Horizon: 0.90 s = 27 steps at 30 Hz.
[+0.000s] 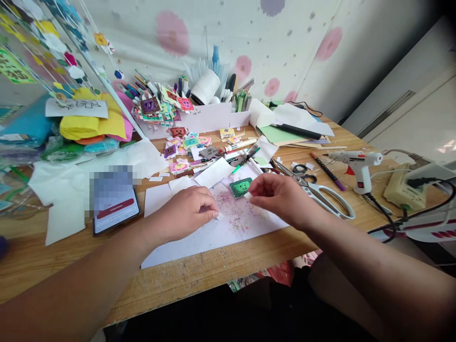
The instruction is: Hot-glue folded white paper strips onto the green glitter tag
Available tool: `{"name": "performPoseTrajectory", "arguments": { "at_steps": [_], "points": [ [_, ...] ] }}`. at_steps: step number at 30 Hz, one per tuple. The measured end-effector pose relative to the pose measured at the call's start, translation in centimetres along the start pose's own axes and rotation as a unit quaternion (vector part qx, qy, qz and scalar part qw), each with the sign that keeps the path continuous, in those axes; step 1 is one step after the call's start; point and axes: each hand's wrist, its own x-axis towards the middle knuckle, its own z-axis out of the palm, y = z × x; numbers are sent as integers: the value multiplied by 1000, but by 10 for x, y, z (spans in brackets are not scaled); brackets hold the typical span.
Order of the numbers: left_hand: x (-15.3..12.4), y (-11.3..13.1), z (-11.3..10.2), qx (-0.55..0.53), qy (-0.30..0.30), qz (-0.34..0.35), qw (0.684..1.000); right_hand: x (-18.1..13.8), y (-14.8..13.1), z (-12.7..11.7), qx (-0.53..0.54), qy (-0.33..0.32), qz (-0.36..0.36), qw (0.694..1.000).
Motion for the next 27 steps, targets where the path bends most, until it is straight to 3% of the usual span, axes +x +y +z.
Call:
{"name": "performPoseTrajectory", "arguments": {
  "at_steps": [6,10,13,20,27],
  "points": [
    [0,-4,1,127,26,-22,991,-10,-6,-37,-8,74,-36,997],
    [0,-4,-1,239,71,-30,968,-18,0,-54,-57,66,-40,995],
    [-1,-2,-7,298,66,-33,952,-24,8,-63,-71,56,-42,995],
    [6,11,-14,276,109,-32,954,-28,17,-82,-51,60,-50,996],
    [50,47,8,252,75,-12,965,-29,18,-82,-7,30,-41,999]
  ]
}}
